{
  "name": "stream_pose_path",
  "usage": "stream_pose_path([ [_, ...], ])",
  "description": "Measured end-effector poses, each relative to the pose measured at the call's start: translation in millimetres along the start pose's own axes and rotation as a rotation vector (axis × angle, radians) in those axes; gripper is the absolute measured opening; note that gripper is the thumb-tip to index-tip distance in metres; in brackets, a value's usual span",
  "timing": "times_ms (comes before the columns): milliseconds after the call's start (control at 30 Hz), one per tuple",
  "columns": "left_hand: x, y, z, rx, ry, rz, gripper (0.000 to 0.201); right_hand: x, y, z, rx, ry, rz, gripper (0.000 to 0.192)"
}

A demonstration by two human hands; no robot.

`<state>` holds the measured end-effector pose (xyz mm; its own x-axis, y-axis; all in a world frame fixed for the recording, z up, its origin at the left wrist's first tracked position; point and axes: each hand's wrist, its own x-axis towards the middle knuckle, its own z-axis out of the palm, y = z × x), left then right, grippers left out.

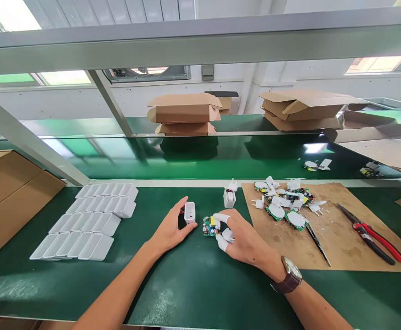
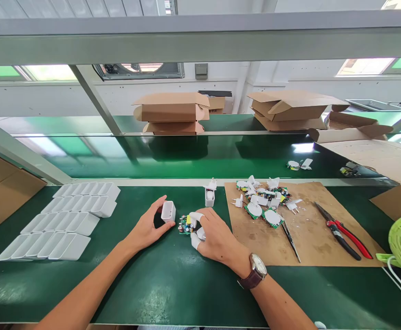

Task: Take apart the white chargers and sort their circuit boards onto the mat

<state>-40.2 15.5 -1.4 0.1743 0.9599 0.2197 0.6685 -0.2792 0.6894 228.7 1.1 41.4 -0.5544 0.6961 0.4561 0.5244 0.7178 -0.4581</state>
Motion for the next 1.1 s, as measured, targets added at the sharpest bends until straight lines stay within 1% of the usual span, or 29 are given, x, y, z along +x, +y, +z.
stream_pose_path([
  [67,-1,2,1.2,-0.031,0.003,0.033,0.075,3,-3,1,0.071,0.104,-0.031,0.050],
  [133,-2,5,3.8,-0.059,0.010,0.108,0.077,5,-5,3,0.078,0.194,-0.063,0.051],
  [200,-4,8,7.6,-0.072,0.032,0.210,0.078,5,-5,7,0.022,0.269,-0.109,0.051],
  [267,-5,11,11.4,-0.064,0.074,0.308,0.077,3,-5,11,-0.054,0.304,-0.152,0.054],
  [400,-5,14,14.3,0.000,0.149,0.426,0.075,0,-4,17,-0.112,0.289,-0.196,0.059],
  [500,-5,16,12.6,0.042,0.149,0.466,0.074,-3,-4,18,-0.135,0.282,-0.211,0.063],
  [633,-5,18,11.2,0.075,0.155,0.497,0.073,-4,-4,19,-0.170,0.241,-0.206,0.067],
  [800,-6,17,12.7,0.114,0.147,0.507,0.072,-5,-7,17,-0.191,0.208,-0.190,0.072],
  [1000,-7,17,12.3,0.128,0.136,0.492,0.070,-5,-6,16,-0.188,0.212,-0.216,0.067],
  [1100,-7,18,11.7,0.118,0.127,0.492,0.071,-5,-6,16,-0.175,0.208,-0.206,0.065],
])
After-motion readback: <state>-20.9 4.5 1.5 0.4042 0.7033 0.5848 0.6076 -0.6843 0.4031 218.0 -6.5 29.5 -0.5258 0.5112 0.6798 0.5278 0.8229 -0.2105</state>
